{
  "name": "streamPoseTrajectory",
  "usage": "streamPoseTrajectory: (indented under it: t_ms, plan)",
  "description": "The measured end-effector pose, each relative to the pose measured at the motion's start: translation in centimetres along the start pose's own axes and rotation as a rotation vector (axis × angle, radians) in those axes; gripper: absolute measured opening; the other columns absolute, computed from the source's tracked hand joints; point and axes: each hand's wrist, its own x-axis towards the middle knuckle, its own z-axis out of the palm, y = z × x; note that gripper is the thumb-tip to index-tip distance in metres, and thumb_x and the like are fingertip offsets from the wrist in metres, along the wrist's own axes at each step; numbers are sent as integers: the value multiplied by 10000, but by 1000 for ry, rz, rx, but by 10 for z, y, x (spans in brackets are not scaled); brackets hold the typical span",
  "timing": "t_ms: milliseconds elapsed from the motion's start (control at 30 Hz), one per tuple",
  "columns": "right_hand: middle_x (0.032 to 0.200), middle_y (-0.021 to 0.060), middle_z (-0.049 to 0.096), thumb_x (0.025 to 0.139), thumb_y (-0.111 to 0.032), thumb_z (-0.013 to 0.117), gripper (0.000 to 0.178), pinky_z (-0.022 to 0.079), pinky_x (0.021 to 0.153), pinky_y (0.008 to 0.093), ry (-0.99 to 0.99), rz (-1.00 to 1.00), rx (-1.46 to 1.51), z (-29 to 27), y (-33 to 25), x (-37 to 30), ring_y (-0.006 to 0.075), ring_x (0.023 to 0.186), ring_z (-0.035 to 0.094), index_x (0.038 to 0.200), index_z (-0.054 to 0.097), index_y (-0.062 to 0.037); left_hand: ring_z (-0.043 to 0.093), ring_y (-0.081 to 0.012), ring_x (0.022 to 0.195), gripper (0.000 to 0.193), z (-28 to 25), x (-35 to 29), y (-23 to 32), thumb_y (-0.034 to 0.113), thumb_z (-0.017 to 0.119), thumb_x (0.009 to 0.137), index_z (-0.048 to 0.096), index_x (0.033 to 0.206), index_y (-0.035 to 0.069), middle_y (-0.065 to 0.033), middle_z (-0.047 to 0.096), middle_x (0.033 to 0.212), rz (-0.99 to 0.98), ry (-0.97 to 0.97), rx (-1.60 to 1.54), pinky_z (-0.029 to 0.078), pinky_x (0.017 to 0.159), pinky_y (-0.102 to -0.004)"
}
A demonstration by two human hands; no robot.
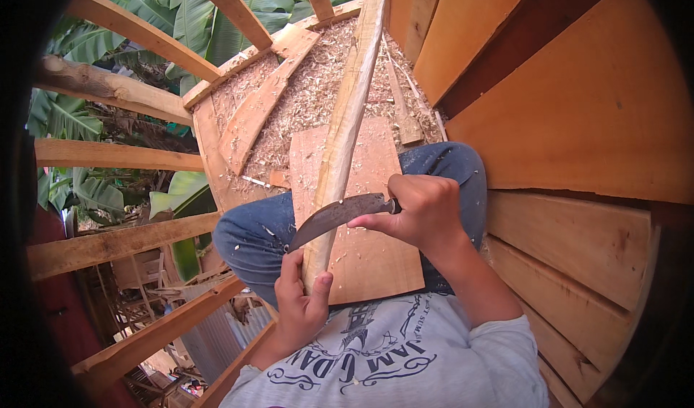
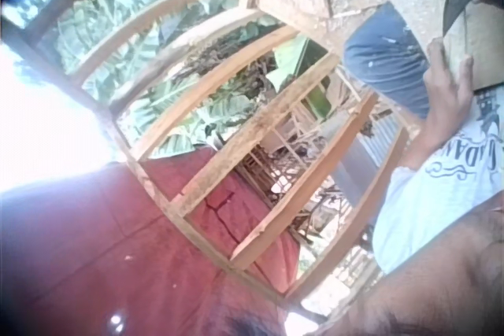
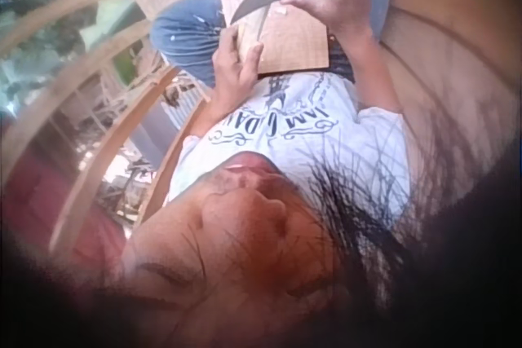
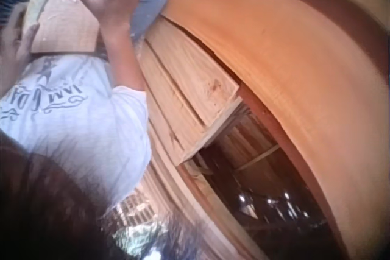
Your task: The person sits cross-legged on a wooden platform and uses a curved knife to shave and shape a long, thin piece of wood. They hold the wood with their left hand and repeatedly scrape the surface with the knife, creating wood shavings that fall onto the platform.
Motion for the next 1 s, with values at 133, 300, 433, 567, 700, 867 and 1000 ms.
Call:
streamPoseTrajectory:
  t_ms: [133,300,433,567,700,867,1000]
  plan:
    - [415,38,360,590,-746,668,732,322,360,304,29,-48,-26,-3,7,10,204,342,425,470,375,-86,669,-338,685,363,0,5,6,130,657,850,468,1108,-41,-217,612,816,-6,-16,-46,495,576,-342]
    - [424,39,355,567,-750,674,731,324,367,308,22,-84,-15,1,12,17,207,353,430,473,385,-85,663,-359,672,368,-1,5,5,135,655,852,463,1111,-42,-218,611,801,-19,-16,-55,497,560,-349]
    - [430,46,385,587,-738,672,710,341,373,317,-44,-61,17,10,13,19,224,367,456,492,425,-79,663,-376,684,362,-3,4,-2,143,645,859,462,1110,-42,-228,616,790,-66,-25,-53,499,568,-364]
    - [442,59,436,647,-697,668,667,373,383,327,-219,73,77,21,-4,5,244,391,506,517,471,-74,663,-390,701,369,-7,6,-9,156,638,865,456,1113,-47,-239,621,800,-134,-15,-82,502,591,-383]
    - [455,80,460,710,-639,669,632,392,389,337,-299,-87,144,11,-22,0,261,402,524,520,481,-66,660,-397,714,379,-8,2,-9,164,630,873,447,1122,-56,-246,621,820,-79,-12,-60,502,605,-394]
    - [480,120,442,780,-567,649,601,374,397,353,-236,51,237,18,-13,-4,305,423,497,543,457,-48,650,-400,708,372,-1,8,-15,148,624,875,445,1127,-60,-236,609,818,27,-14,-43,497,600,-393]
    - [492,118,438,789,-532,659,567,398,419,353,-267,30,108,8,8,18,301,440,512,566,460,-50,646,-395,708,370,0,6,-10,134,616,878,437,1130,-70,-233,600,814,-57,-15,-178,496,606,-386]
